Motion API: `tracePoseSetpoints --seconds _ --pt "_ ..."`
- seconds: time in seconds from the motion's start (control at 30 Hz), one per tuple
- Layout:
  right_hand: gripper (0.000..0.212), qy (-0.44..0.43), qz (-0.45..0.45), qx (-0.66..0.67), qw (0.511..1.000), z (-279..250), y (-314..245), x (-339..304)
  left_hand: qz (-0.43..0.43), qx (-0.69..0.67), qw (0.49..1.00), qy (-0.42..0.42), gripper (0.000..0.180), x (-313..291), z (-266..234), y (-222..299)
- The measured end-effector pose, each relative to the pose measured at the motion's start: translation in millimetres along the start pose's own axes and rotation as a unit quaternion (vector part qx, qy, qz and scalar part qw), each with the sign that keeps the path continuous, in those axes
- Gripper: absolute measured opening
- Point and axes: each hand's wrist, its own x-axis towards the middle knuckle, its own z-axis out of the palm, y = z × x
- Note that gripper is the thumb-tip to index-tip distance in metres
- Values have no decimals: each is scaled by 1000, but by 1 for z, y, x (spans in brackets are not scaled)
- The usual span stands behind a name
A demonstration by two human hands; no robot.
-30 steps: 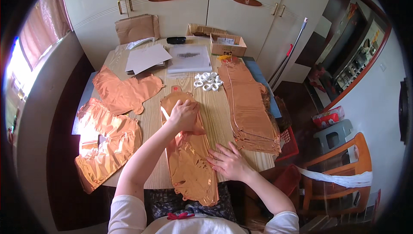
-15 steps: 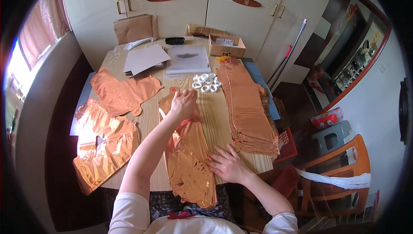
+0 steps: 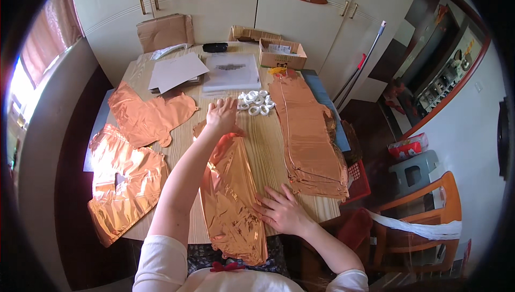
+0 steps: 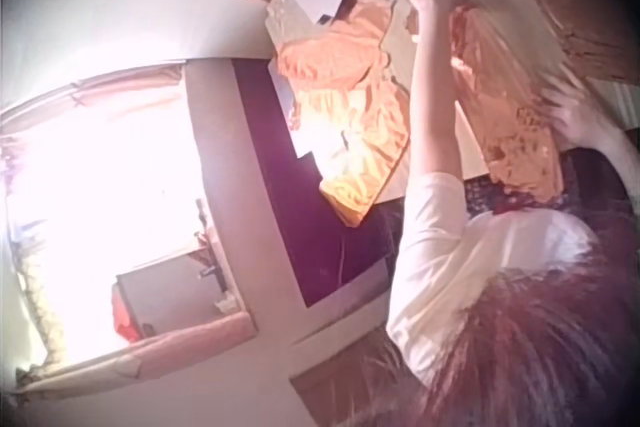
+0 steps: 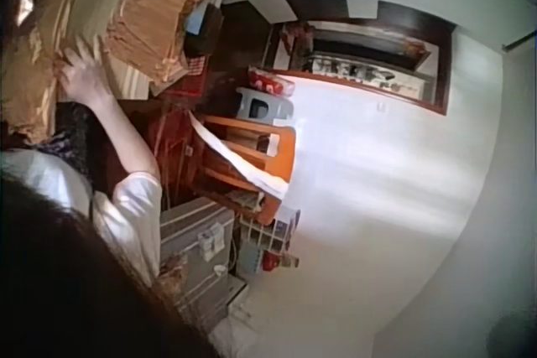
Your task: Folding and stacking rose-gold foil balloons for packaging.
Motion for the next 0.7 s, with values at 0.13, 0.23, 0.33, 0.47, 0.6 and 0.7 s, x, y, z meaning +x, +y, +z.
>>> tracePoseSetpoints --seconds 0.13,0.23,0.33,0.47,0.6,0.7 --pt "35 3 0 5 1000 -1 1 0 0 -32 999 -19 123 -2 -3 -2" --pt "36 8 -8 0 1000 0 1 1 -1 -86 996 1 105 -9 -5 -9" --pt "38 8 -6 4 1000 1 0 1 -18 -151 985 76 86 -25 -8 -16" --pt "39 11 -2 0 1000 1 2 3 9 -181 979 94 59 -71 -43 -40" --pt "38 18 2 -4 1000 1 1 15 67 -169 979 90 48 -131 -50 -64" --pt "38 26 5 -3 1000 5 3 24 46 -160 981 97 40 -157 -49 -86"
